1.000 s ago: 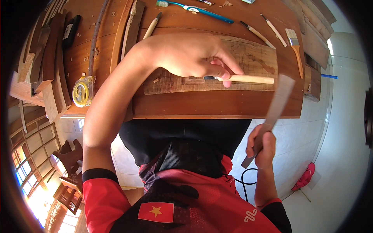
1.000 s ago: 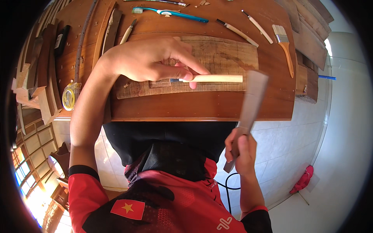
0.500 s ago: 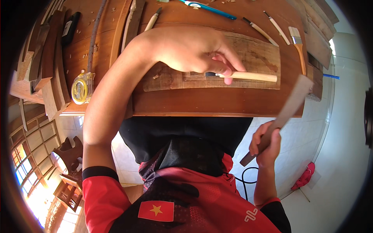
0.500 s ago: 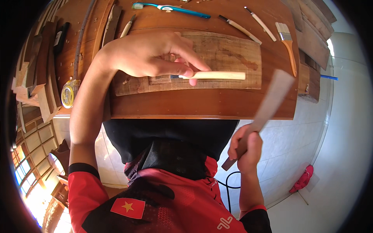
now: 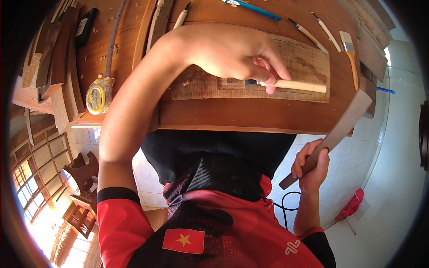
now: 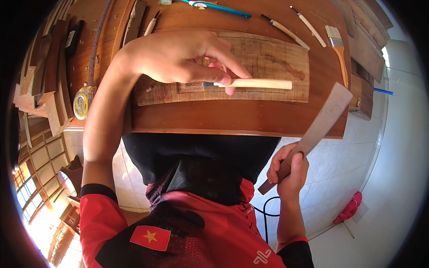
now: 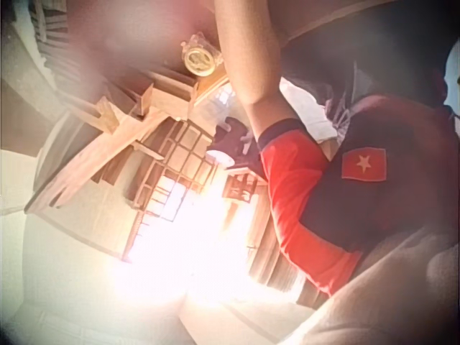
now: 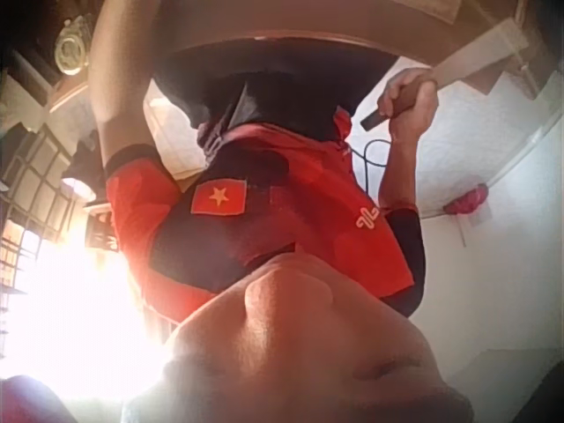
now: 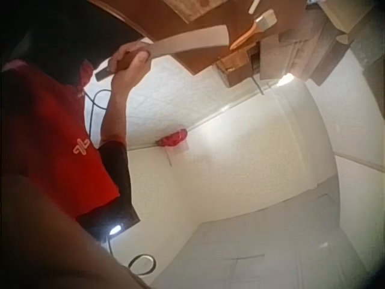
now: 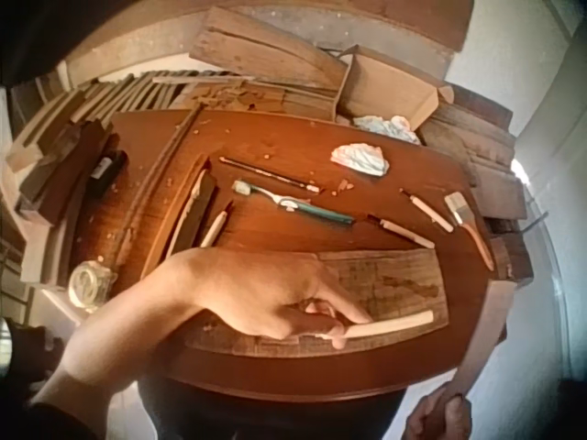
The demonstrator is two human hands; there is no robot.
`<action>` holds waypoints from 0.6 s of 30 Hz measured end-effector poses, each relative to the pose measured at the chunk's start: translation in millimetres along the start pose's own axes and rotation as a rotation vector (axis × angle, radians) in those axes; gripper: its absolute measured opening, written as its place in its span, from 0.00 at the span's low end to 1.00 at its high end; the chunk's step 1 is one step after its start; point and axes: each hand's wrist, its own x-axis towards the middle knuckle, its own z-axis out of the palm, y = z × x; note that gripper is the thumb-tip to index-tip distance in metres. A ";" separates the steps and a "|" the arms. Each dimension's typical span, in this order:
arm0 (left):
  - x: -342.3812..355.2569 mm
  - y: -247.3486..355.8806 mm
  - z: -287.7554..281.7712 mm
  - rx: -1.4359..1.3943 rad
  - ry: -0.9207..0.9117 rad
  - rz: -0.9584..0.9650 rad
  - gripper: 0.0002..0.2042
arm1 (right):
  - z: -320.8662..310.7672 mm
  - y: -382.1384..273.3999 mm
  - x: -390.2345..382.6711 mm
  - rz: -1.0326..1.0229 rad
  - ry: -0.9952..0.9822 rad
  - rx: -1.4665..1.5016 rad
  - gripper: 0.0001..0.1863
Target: The person selects a small cylindrical wooden dowel and a curved wooden tool from a cluttered workbench. They repeatedly rub the dowel against the curved tool to shape and smooth its surface, rotating the dowel to work on different sides.
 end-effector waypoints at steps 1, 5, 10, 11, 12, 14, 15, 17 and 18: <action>0.0 0.9 -0.5 0.007 -0.005 -0.004 0.16 | -6.9 -0.7 1.4 0.049 -0.088 -0.130 0.23; -0.2 7.3 0.0 -0.008 -0.010 -0.146 0.16 | -9.3 -0.5 -3.5 0.061 -0.122 -0.187 0.24; 1.0 -3.2 2.2 0.026 0.014 -0.034 0.16 | -7.5 1.1 -3.4 0.121 -0.231 -0.356 0.23; 0.8 -3.8 2.4 0.025 0.014 -0.032 0.16 | -9.5 -0.7 -3.5 0.123 -0.258 -0.395 0.24; 0.8 -4.5 2.4 0.023 0.014 -0.030 0.16 | -7.2 -1.5 -3.2 0.111 -0.172 -0.254 0.24; 0.4 -2.5 1.8 0.027 0.003 -0.032 0.16 | -0.8 -1.7 0.2 0.087 -0.002 0.029 0.24; 0.4 1.1 0.1 0.032 -0.008 -0.036 0.16 | -1.6 -0.8 2.0 0.106 -0.018 -0.019 0.24; 0.3 4.5 -0.7 0.054 -0.015 -0.043 0.16 | -3.5 0.4 -0.6 0.142 -0.143 -0.308 0.25; 0.1 5.0 -0.7 0.070 -0.011 -0.046 0.16 | -5.2 2.1 -2.0 0.143 -0.161 -0.291 0.25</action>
